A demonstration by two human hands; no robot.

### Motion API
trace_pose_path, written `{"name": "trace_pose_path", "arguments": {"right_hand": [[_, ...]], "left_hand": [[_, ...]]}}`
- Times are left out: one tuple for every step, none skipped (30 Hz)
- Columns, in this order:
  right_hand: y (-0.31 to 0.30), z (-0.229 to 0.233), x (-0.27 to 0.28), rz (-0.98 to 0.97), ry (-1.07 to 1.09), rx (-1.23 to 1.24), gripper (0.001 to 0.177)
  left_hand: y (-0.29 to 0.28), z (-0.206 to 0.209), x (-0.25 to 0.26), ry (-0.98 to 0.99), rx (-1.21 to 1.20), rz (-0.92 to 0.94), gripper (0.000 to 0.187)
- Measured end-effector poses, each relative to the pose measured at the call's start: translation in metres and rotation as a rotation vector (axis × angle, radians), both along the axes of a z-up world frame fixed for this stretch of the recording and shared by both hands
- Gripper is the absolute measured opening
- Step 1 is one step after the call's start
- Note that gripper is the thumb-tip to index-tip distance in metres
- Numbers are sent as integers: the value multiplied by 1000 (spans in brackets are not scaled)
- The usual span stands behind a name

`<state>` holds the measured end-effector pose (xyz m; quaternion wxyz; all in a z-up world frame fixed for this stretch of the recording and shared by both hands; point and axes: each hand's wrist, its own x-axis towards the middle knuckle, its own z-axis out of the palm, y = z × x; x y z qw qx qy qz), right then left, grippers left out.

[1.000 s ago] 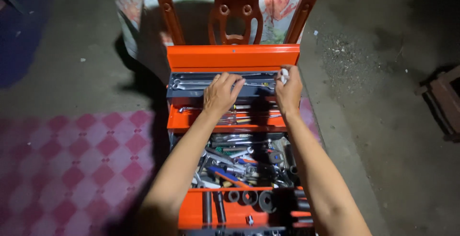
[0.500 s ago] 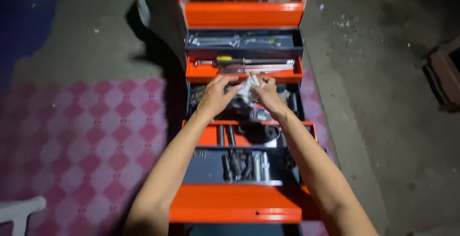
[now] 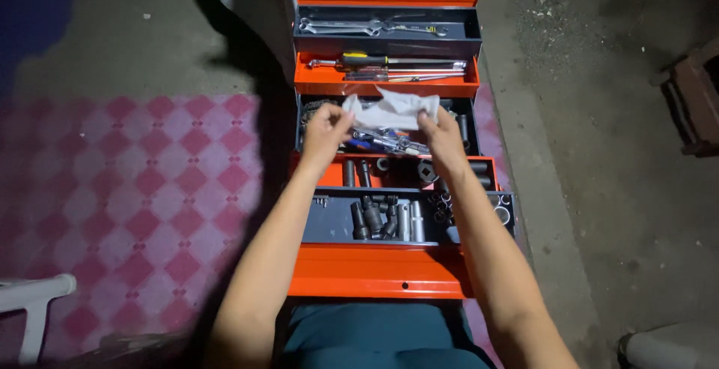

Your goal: Organize tools within a multi-tiered orange metal toolbox, wiping some with a cloth.

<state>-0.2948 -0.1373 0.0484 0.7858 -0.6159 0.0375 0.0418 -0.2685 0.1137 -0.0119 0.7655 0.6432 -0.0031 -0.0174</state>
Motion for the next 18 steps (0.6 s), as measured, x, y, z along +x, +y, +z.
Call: {"name": "trace_pose_path", "arguments": {"right_hand": [[-1, -3, 1, 1, -4, -1, 29], [-1, -8, 0, -17, -2, -45, 26], [-1, -13, 0, -35, 0, -89, 25], [-3, -21, 3, -33, 7, -89, 25], [-6, -30, 7, -38, -66, -104, 24], [-10, -38, 10, -41, -137, -120, 26], [-6, -37, 10, -39, -129, -122, 26], [-3, -34, 10, -128, -222, -217, 26], [1, -32, 11, -216, -316, -312, 26], [6, -22, 12, -211, -305, -313, 26], [12, -12, 14, -209, -323, -310, 20], [18, -4, 13, -206, -336, -306, 16], [21, 6, 14, -200, -320, -307, 16], [23, 14, 13, -83, -403, -305, 23], [26, 22, 13, 36, -483, -298, 31], [34, 33, 11, 40, -472, -295, 31], [42, 45, 9, 193, -443, -306, 37], [50, 61, 11, 343, -423, -317, 46]], "left_hand": [[0, -1, 1, -4, -1, 1, 17], [1, -4, -1, 26, -20, -28, 20], [2, -7, -3, 55, -38, -57, 25], [3, 1, -3, 62, -39, -56, 25], [3, 9, -2, 19, -7, -72, 29], [4, 17, -2, -23, 23, -86, 36], [3, 24, -4, -14, 21, -85, 36], [2, 31, -5, -126, 180, -87, 35], [2, 38, -6, -238, 339, -89, 34], [-1, 43, -1, -226, 338, -88, 34], [-3, 47, 4, -331, 434, -62, 36], [-5, 49, 6, -430, 531, -38, 39], [-7, 44, 20, -413, 532, -39, 39], [-10, 35, 30, -319, 273, -144, 35], [-13, 25, 41, -222, 11, -240, 31], [-10, 53, 32, -210, 11, -237, 31], [-7, 82, 25, -100, -40, -267, 29], [-5, 115, 22, 0, -90, -296, 29]]}}
